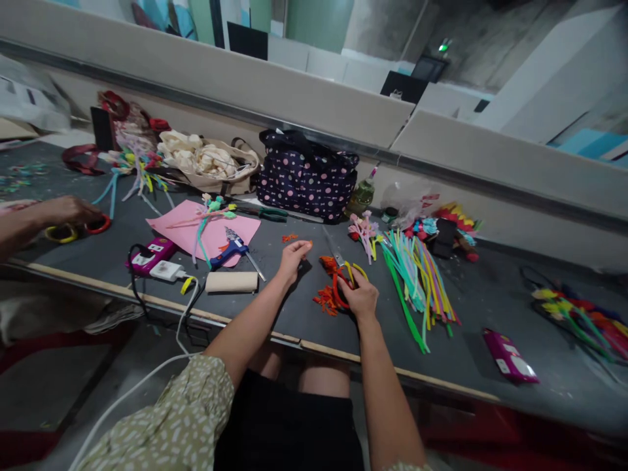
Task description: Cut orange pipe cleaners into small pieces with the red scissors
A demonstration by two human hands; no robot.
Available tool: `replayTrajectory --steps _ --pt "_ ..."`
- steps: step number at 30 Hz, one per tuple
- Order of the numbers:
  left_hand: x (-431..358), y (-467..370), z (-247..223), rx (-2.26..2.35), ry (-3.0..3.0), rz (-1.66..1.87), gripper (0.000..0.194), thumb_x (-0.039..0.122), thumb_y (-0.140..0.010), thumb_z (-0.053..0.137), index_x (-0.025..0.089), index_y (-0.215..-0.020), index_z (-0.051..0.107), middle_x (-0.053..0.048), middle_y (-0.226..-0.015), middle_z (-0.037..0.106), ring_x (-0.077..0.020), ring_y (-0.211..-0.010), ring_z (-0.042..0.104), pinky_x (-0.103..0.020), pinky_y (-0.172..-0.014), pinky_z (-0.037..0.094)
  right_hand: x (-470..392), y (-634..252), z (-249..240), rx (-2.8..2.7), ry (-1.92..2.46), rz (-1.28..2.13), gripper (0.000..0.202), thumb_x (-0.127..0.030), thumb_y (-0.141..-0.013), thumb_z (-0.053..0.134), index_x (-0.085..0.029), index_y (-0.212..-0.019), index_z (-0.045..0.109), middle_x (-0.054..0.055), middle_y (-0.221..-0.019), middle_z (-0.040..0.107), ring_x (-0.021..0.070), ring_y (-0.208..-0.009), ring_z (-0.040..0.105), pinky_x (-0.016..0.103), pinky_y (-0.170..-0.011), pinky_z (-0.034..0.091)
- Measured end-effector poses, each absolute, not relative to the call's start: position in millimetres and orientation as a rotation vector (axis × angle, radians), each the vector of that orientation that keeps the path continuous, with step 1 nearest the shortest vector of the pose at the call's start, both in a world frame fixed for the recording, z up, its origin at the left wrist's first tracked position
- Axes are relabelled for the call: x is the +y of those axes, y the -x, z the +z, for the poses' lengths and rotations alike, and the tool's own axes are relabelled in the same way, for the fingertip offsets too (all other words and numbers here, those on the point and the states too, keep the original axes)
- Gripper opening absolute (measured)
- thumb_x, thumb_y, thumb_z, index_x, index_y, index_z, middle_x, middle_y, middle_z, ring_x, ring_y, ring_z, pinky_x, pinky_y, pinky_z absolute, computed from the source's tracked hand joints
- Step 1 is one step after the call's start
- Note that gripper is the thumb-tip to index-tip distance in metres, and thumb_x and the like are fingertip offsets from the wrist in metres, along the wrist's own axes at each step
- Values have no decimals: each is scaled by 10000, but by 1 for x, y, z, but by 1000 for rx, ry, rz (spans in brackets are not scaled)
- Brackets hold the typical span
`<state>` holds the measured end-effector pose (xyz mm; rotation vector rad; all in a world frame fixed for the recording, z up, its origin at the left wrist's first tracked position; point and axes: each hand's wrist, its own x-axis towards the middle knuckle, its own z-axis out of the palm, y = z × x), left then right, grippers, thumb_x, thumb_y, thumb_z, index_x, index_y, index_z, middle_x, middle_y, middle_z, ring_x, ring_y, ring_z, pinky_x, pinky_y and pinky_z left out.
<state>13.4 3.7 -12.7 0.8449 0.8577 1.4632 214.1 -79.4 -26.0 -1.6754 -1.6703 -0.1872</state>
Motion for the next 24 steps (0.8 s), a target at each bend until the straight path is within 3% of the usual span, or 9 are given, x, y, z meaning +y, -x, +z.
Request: replayTrajectory --steps 8,24 --pt "3 -1 -1 655 -490 1463 282 285 -575 823 163 -773 663 13 -678 611 -65 -580 527 -195 -579 404 -87 -206 -18 -1894 1457 -177 446 -509 -809 620 -221 -1146 671 46 -1018 732 194 -837 703 288 -748 543" --pt "3 -2 -5 662 -495 1447 295 272 -580 813 155 -795 647 23 -654 595 -62 -573 529 -191 -578 416 -85 -206 -19 -1962 1510 -112 490 -547 -836 575 -221 -1193 650 62 -1062 720 201 -898 689 300 -800 534"
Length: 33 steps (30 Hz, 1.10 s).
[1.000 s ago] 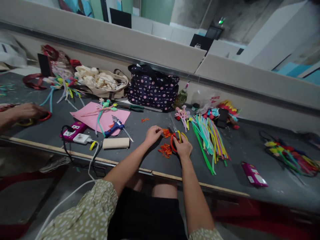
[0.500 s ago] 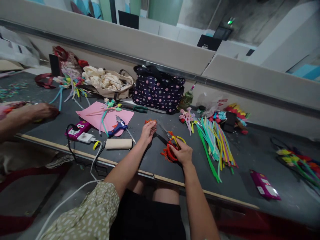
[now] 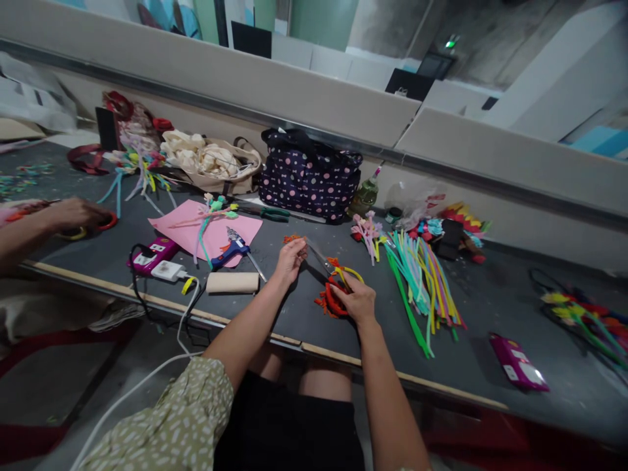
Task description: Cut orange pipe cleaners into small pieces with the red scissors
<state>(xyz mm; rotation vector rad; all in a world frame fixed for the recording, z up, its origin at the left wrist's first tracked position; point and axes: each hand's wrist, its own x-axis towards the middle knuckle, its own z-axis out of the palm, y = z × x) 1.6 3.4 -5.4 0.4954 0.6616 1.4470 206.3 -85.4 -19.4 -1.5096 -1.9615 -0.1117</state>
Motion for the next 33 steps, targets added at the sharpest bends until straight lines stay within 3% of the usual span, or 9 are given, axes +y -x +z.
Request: replayTrajectory --steps 33 --pt "5 3 -2 787 -456 1476 223 252 -585 754 150 -735 624 27 -626 568 -57 -528 494 -186 -528 424 -80 -200 -22 -2052 1593 -145 495 -564 -867 512 -239 -1221 633 56 -1041 725 198 -858 685 286 -716 508"
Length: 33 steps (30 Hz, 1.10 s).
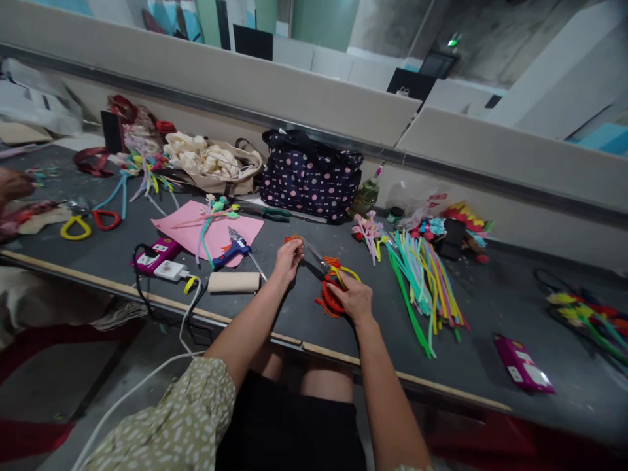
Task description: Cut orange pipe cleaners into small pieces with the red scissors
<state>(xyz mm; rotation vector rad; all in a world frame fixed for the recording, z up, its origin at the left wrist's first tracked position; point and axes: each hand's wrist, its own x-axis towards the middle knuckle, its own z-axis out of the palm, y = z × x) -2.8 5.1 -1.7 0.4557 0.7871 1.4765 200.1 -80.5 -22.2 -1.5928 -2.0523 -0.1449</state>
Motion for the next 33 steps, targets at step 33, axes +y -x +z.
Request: replayTrajectory --steps 33 --pt "1 3 3 808 -430 1456 158 200 -635 734 132 -759 663 -72 -850 711 -84 -606 611 -189 -546 496 -84 -196 -13 -1983 1757 -260 517 -545 -858 509 -214 -1244 600 78 -960 711 204 -822 638 278 -664 437"
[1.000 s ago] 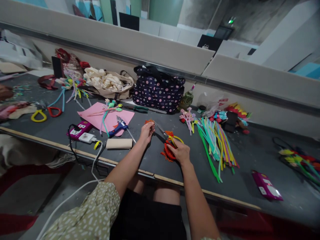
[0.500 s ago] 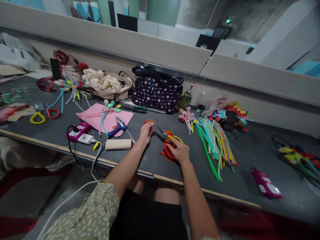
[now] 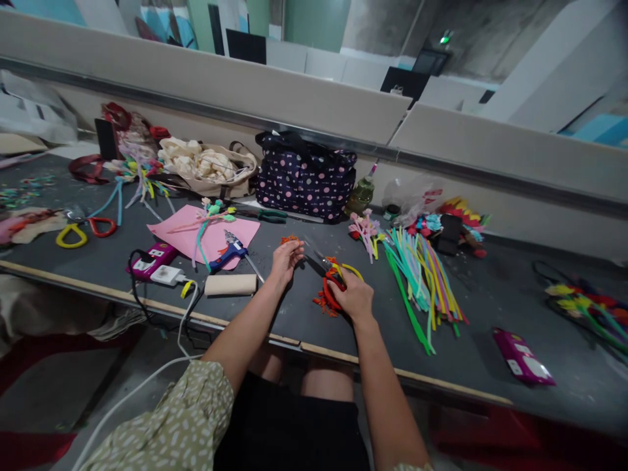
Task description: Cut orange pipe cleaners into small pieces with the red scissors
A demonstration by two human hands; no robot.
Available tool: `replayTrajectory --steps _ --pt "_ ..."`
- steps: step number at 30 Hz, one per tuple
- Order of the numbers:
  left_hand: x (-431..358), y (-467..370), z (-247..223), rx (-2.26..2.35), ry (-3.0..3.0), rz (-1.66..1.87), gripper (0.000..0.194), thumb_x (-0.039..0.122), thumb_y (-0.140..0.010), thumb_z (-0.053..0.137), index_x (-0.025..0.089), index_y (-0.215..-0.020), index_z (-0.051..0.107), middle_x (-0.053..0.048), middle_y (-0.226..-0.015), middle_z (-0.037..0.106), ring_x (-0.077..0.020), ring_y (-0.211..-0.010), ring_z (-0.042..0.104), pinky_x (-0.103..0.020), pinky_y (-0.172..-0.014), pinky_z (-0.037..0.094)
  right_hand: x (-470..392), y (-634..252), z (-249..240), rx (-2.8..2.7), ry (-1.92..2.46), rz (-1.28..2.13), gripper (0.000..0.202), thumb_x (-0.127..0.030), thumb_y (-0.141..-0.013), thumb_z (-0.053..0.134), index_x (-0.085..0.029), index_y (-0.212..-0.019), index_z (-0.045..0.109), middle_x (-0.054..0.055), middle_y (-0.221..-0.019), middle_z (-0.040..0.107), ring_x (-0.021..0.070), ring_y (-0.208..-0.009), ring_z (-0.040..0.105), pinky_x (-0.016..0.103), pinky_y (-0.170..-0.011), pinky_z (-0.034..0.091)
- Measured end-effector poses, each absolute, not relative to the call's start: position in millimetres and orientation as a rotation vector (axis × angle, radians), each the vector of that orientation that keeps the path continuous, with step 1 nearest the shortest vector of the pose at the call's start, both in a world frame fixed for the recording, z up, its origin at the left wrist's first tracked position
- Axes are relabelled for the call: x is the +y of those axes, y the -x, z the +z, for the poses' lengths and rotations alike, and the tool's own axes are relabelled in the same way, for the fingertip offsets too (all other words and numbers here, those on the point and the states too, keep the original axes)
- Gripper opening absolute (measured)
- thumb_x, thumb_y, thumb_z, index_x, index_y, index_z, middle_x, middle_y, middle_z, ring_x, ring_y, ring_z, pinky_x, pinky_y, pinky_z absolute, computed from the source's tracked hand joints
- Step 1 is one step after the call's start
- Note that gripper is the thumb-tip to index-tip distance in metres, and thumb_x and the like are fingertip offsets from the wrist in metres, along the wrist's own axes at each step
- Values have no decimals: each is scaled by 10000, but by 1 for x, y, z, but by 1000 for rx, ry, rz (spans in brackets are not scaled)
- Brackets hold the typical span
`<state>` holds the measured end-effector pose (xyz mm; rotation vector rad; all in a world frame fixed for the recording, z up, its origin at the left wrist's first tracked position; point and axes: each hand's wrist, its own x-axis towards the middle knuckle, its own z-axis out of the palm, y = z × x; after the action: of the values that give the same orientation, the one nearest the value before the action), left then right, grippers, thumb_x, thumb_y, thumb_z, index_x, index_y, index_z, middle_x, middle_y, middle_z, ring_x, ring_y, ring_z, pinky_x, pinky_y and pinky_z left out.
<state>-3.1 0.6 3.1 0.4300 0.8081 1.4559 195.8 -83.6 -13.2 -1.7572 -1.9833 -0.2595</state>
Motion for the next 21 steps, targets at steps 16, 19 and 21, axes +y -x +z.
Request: replayTrajectory --steps 16,19,21 --pt "3 5 0 764 -430 1520 229 194 -575 782 128 -736 635 -9 -704 663 -55 -541 569 -164 -506 445 -84 -199 -16 -1954 1675 -350 551 -581 -860 502 -194 -1237 611 69 -893 717 185 -765 630 268 -640 403" --pt "3 5 -1 749 -430 1541 300 180 -542 809 145 -759 605 -3 -735 668 -57 -555 576 -165 -514 442 -84 -199 -17 -1940 1669 -345 547 -577 -858 508 -192 -1232 615 79 -940 721 188 -782 638 269 -657 420" --pt "4 6 -1 747 -438 1543 342 178 -539 817 151 -810 611 -4 -758 670 -60 -570 583 -172 -535 450 -84 -200 -17 -1932 1677 -343 542 -575 -856 510 -194 -1224 621 81 -942 723 190 -778 641 271 -659 429"
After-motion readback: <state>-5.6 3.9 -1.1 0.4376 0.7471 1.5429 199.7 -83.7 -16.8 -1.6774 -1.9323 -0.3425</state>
